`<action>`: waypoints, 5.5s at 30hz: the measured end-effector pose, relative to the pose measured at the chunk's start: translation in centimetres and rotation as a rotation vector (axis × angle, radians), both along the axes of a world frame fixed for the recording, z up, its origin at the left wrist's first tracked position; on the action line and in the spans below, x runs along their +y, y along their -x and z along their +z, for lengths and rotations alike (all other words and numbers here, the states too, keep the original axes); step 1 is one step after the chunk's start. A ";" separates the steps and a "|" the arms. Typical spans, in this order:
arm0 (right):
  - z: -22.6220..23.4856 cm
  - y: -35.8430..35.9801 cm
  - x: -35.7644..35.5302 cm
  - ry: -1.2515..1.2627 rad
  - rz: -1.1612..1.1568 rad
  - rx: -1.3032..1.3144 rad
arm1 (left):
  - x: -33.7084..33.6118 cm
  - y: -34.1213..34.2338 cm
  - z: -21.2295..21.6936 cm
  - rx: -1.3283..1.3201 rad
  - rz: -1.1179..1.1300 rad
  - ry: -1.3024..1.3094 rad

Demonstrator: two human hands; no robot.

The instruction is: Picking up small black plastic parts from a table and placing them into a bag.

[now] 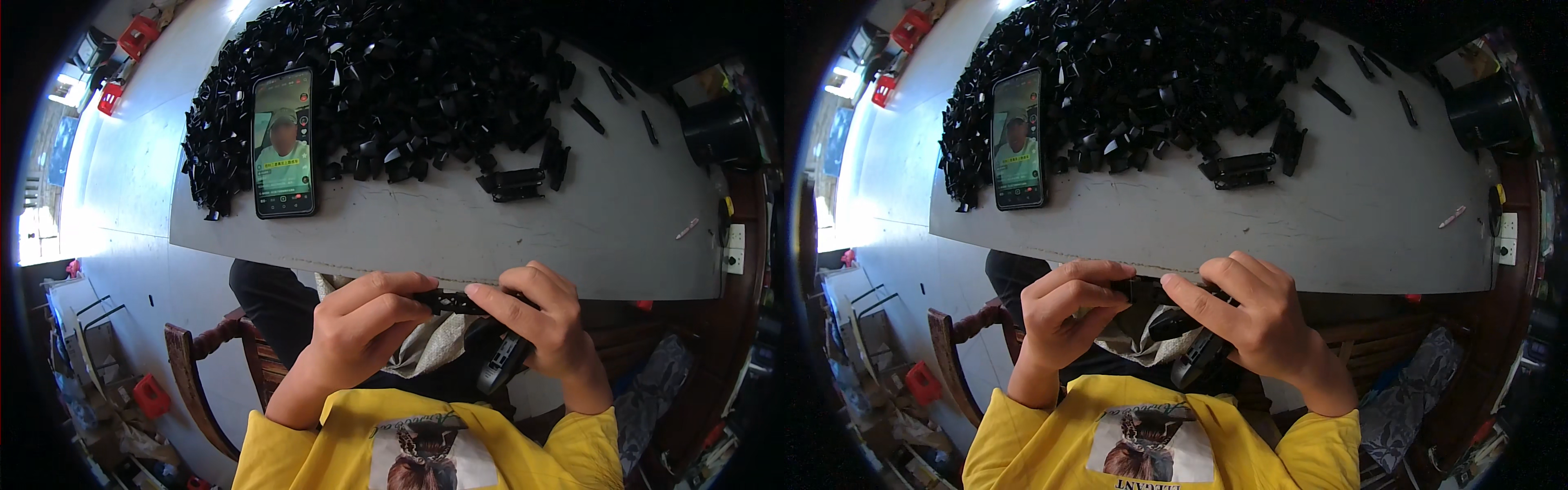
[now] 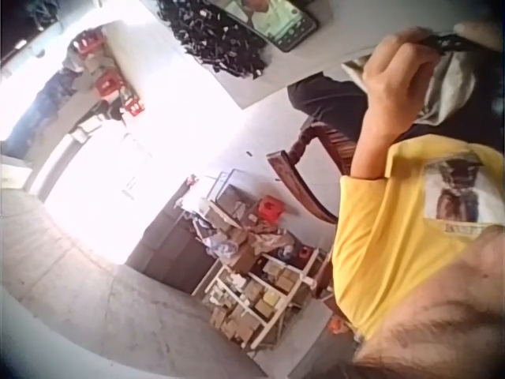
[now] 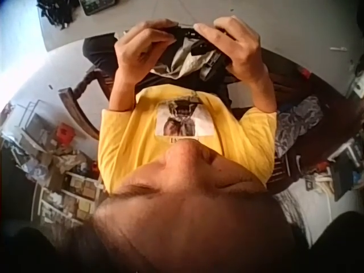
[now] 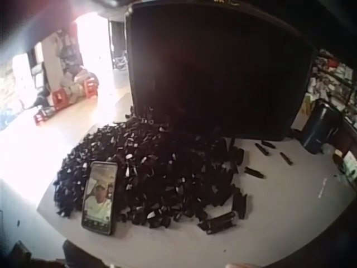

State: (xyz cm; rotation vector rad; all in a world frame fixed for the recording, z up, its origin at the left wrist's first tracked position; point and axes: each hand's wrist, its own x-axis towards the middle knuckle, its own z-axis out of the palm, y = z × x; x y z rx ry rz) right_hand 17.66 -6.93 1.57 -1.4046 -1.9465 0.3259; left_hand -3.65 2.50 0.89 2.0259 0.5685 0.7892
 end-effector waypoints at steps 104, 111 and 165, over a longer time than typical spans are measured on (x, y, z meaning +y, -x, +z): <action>-5.7 -4.4 5.8 0.098 -0.429 -0.409 | 6.9 -5.5 -5.1 0.430 0.212 -0.682; -3.7 -3.1 3.9 -0.039 -0.474 0.246 | 5.1 -4.8 -5.2 0.139 0.101 -0.314; -4.8 -10.4 3.2 0.129 -0.473 -0.523 | 4.9 -10.2 -3.9 0.457 -0.132 -0.726</action>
